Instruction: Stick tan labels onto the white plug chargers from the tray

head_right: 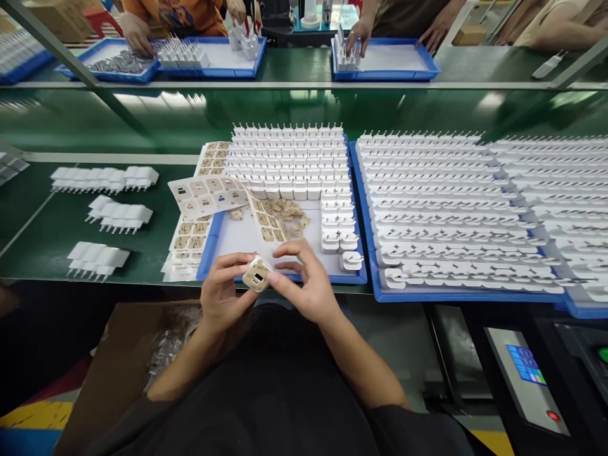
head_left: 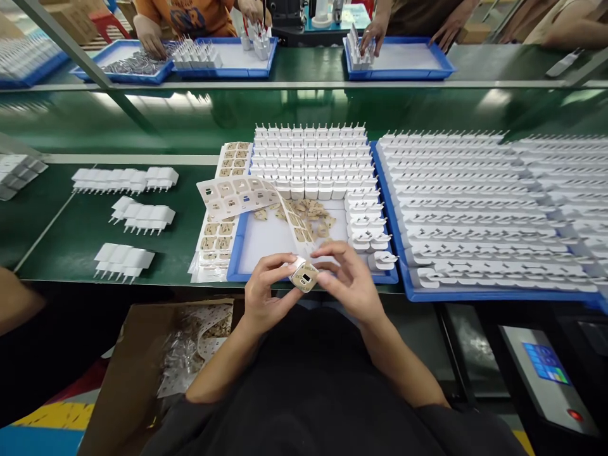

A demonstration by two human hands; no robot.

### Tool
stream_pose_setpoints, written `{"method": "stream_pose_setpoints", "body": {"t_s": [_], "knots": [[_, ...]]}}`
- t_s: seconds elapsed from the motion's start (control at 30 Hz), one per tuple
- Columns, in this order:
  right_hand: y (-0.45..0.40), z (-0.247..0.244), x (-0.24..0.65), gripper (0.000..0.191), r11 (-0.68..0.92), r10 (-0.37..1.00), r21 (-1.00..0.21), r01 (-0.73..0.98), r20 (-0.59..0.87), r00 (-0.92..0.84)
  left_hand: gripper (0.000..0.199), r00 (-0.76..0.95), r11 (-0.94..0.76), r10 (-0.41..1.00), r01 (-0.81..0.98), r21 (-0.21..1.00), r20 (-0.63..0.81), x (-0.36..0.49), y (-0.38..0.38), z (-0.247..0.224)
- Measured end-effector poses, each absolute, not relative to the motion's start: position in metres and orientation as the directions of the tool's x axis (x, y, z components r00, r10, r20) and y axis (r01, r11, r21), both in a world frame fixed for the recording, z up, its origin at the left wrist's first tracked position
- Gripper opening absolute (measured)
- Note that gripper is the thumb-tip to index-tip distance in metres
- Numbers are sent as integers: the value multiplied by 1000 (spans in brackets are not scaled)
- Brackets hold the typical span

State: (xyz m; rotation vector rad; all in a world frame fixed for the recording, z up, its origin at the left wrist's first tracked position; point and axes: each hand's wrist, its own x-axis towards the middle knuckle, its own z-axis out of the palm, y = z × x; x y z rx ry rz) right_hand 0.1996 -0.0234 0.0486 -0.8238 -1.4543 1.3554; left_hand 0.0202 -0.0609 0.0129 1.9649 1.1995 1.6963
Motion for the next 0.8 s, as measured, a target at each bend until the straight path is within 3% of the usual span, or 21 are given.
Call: {"method": "stream_pose_setpoints", "body": {"t_s": [0.1,0.33,0.67,0.8], "knots": [[-29,44,192,23,43,908,-957,-286,157,-388,56,7,-668,674,434,605,739,26,-58,12],[-33,44,181,8,39,940,-917,-397,168,-296,43,49,-732,545,514,447,837,33,-54,15],[-34,42,177,10,-24,964,-886,-464,101,-245,49,92,-753,513,526,396,854,31,-52,14],[-29,43,187,12,-22,937,-915,-402,121,-328,56,42,-731,572,479,486,819,29,-53,11]]}}
